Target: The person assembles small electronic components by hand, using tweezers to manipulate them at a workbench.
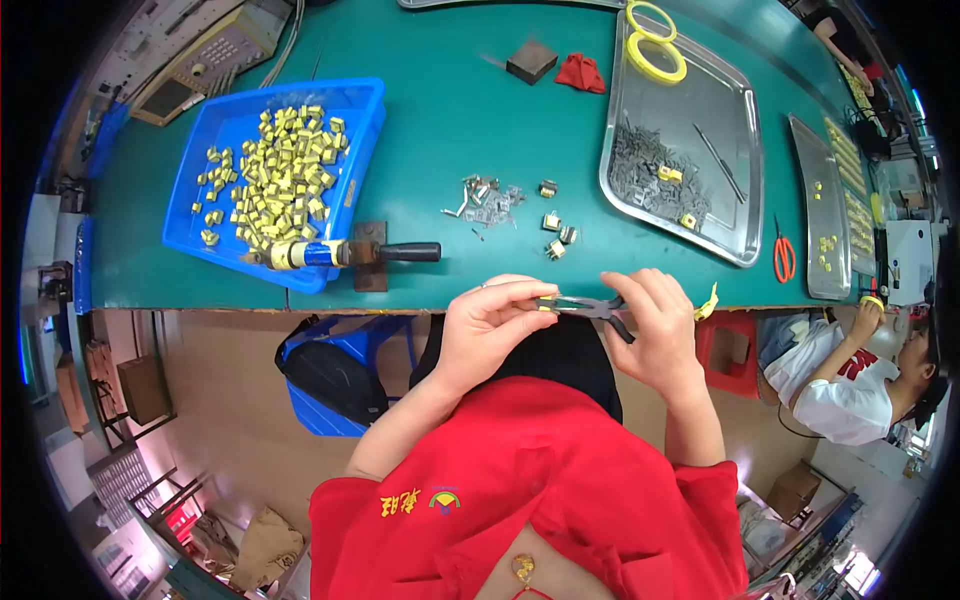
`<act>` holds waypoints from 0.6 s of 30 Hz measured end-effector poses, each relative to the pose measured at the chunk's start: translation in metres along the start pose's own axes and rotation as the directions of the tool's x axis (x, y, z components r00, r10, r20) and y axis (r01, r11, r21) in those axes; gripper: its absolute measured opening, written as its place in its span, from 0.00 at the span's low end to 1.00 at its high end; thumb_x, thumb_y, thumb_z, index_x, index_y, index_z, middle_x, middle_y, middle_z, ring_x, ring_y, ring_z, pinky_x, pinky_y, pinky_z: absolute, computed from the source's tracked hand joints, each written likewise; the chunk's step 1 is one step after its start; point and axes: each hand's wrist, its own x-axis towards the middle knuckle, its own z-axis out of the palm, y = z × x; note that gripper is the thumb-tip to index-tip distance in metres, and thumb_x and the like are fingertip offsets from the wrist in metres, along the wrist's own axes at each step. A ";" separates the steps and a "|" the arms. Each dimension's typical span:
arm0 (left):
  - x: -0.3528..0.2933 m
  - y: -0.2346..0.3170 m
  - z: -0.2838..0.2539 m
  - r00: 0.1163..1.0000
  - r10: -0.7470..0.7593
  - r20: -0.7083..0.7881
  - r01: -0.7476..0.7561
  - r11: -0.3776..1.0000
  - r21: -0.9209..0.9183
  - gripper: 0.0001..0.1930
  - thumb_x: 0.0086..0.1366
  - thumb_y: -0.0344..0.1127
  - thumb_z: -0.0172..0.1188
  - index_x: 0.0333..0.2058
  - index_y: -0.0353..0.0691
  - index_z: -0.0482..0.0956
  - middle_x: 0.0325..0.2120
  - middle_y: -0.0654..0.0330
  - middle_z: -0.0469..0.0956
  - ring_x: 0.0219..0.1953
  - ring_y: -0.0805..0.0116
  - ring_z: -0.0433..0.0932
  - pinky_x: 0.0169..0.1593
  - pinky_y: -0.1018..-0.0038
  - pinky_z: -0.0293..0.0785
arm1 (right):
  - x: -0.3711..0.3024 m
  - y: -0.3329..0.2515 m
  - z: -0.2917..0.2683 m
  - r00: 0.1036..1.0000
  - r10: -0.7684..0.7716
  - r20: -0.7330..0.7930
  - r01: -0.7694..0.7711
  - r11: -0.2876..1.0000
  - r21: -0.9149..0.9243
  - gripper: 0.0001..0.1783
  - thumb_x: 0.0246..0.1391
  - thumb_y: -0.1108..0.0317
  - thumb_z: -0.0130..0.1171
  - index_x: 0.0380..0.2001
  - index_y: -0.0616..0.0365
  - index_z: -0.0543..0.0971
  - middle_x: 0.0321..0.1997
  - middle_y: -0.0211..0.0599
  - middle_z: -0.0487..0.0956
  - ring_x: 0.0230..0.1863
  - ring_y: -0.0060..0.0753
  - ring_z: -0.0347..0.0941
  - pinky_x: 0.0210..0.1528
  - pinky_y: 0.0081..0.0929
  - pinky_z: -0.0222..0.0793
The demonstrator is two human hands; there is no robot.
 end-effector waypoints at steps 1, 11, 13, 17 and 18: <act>0.000 -0.001 -0.001 1.000 0.006 0.003 -0.006 1.000 0.007 0.15 0.57 0.16 0.60 0.44 0.28 0.78 0.38 0.55 0.78 0.38 0.67 0.80 0.44 0.77 0.79 | -0.001 0.000 0.000 1.000 -0.004 -0.009 0.004 1.000 0.001 0.20 0.31 0.80 0.59 0.36 0.59 0.76 0.25 0.39 0.70 0.25 0.41 0.68 0.25 0.31 0.62; 0.001 -0.010 -0.010 0.978 -0.198 0.063 0.204 0.851 -0.484 0.16 0.63 0.23 0.58 0.50 0.32 0.74 0.44 0.50 0.78 0.43 0.65 0.80 0.47 0.72 0.79 | -0.020 -0.006 0.011 0.985 0.169 -0.027 -0.166 0.983 0.085 0.16 0.32 0.77 0.61 0.32 0.58 0.76 0.21 0.35 0.71 0.23 0.39 0.71 0.27 0.31 0.67; 0.002 -0.011 -0.010 0.977 -0.206 0.055 0.206 0.846 -0.492 0.15 0.63 0.24 0.58 0.49 0.32 0.75 0.44 0.49 0.78 0.43 0.65 0.80 0.47 0.72 0.79 | -0.019 -0.008 0.012 0.984 0.172 -0.042 -0.167 0.981 0.094 0.15 0.32 0.78 0.61 0.31 0.58 0.76 0.22 0.35 0.71 0.24 0.40 0.70 0.28 0.32 0.66; 0.002 -0.010 -0.008 0.980 -0.182 0.085 0.199 0.828 -0.525 0.13 0.62 0.24 0.59 0.46 0.32 0.75 0.44 0.49 0.78 0.44 0.65 0.79 0.48 0.72 0.79 | -0.017 -0.010 0.014 0.986 0.144 -0.081 -0.137 0.986 0.092 0.17 0.31 0.81 0.61 0.32 0.60 0.75 0.24 0.38 0.72 0.26 0.40 0.70 0.30 0.32 0.65; 0.002 -0.009 -0.007 0.978 -0.185 0.093 0.205 0.820 -0.534 0.12 0.62 0.24 0.59 0.45 0.32 0.75 0.44 0.50 0.78 0.44 0.65 0.79 0.48 0.72 0.79 | -0.017 -0.010 0.015 0.983 0.156 -0.095 -0.146 0.984 0.103 0.17 0.32 0.81 0.61 0.32 0.61 0.75 0.26 0.39 0.72 0.28 0.42 0.70 0.32 0.33 0.65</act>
